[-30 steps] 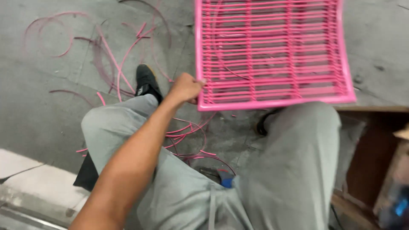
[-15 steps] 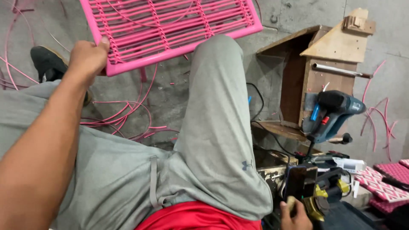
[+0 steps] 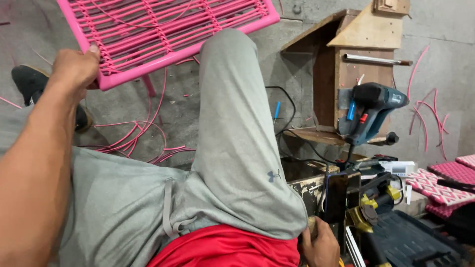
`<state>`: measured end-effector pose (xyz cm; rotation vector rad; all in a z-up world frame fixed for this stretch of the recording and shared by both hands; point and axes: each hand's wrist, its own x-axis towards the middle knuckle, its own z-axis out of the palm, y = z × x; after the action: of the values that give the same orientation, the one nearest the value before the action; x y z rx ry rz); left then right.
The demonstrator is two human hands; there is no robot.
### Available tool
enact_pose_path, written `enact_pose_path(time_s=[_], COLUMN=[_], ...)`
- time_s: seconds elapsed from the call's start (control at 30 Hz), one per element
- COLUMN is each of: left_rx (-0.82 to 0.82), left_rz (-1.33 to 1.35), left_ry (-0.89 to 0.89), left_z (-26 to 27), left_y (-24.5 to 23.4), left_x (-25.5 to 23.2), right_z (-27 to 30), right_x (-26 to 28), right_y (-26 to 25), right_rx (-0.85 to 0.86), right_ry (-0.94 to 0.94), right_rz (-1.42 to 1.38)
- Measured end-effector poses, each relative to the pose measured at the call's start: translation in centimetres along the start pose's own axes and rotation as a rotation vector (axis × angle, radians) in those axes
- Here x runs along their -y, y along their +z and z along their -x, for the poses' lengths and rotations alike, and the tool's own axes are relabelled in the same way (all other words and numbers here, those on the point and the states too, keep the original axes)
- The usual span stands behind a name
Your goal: Repairing a pink chair by weaving plastic cord, using a heat gun to soften it, a knife to trim it, and a hammer to secure it.
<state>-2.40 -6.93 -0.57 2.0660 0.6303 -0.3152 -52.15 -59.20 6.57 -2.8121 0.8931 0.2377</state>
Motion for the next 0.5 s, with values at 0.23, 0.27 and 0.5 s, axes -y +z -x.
enact_pose_path(time_s=[0.23, 0.27, 0.5], left_rx=[0.130, 0.145, 0.132], left_rz=[0.272, 0.311, 0.344], left_ry=[-0.011, -0.006, -0.037], left_z=[-0.3, -0.3, 0.3], left_y=[0.2, 0.3, 0.6], left_x=[0.3, 0.2, 1.9], right_z=[0.3, 0.3, -3.7], right_x=[1.8, 2.7, 6.9], right_y=[-0.7, -1.3, -4.1], right_rx=[0.039, 0.021, 0.022], right_ry=[0.001, 0.025, 0.090], right_rz=[0.114, 0.116, -0.192])
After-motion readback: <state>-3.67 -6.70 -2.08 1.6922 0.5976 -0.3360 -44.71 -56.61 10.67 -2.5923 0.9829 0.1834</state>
